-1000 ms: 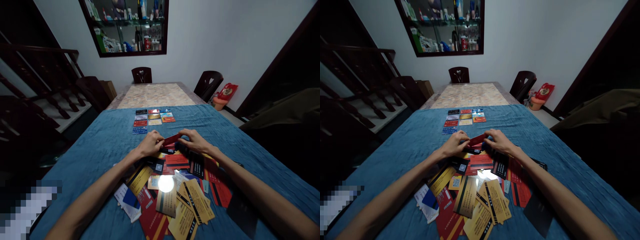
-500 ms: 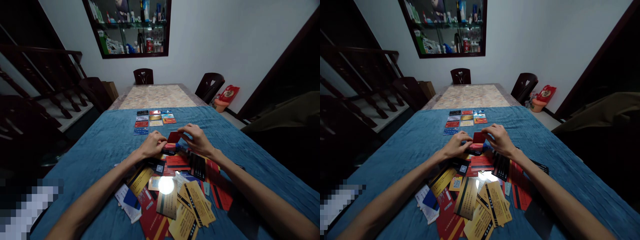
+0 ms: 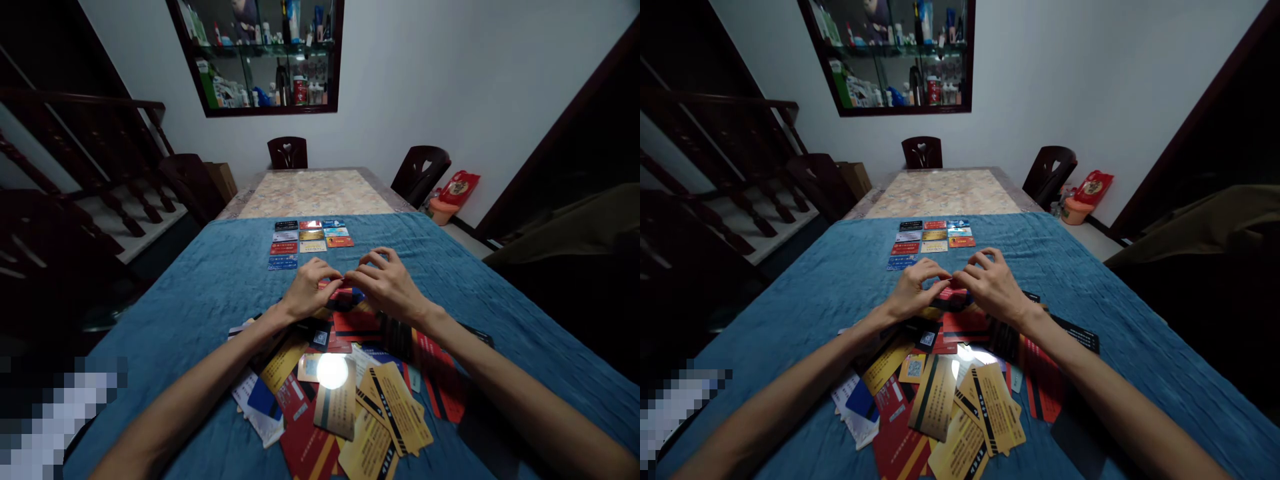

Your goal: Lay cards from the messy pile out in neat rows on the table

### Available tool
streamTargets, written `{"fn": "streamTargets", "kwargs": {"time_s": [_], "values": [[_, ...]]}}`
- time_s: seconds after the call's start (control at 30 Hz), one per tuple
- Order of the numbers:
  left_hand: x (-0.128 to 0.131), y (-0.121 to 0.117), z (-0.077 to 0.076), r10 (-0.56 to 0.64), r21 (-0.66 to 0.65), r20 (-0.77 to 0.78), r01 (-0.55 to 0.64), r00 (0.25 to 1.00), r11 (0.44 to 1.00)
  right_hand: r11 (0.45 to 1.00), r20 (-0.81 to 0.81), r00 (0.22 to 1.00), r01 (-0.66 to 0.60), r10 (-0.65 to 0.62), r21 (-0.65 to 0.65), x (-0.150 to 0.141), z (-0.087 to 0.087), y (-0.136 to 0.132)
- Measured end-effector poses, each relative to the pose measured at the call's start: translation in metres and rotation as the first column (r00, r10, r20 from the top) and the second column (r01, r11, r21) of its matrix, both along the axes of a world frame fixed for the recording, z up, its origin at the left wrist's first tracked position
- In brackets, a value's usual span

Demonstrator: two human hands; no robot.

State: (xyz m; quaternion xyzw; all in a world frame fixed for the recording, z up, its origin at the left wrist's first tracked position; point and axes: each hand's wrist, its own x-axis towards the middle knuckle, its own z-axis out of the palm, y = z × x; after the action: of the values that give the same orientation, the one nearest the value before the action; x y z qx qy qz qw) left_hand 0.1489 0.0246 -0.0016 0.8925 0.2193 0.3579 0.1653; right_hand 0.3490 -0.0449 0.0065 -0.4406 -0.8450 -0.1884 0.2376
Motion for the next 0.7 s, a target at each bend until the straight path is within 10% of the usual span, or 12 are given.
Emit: {"fn": "streamTargets", "kwargs": {"time_s": [0.7], "values": [[-0.006,0.016,-0.012,0.079,-0.056,-0.084,-0.084,0.993,0.995,0.967,-0.136,0.986,0.059,-0.095,-0.246,0.036,-0.035,0.024]]}}
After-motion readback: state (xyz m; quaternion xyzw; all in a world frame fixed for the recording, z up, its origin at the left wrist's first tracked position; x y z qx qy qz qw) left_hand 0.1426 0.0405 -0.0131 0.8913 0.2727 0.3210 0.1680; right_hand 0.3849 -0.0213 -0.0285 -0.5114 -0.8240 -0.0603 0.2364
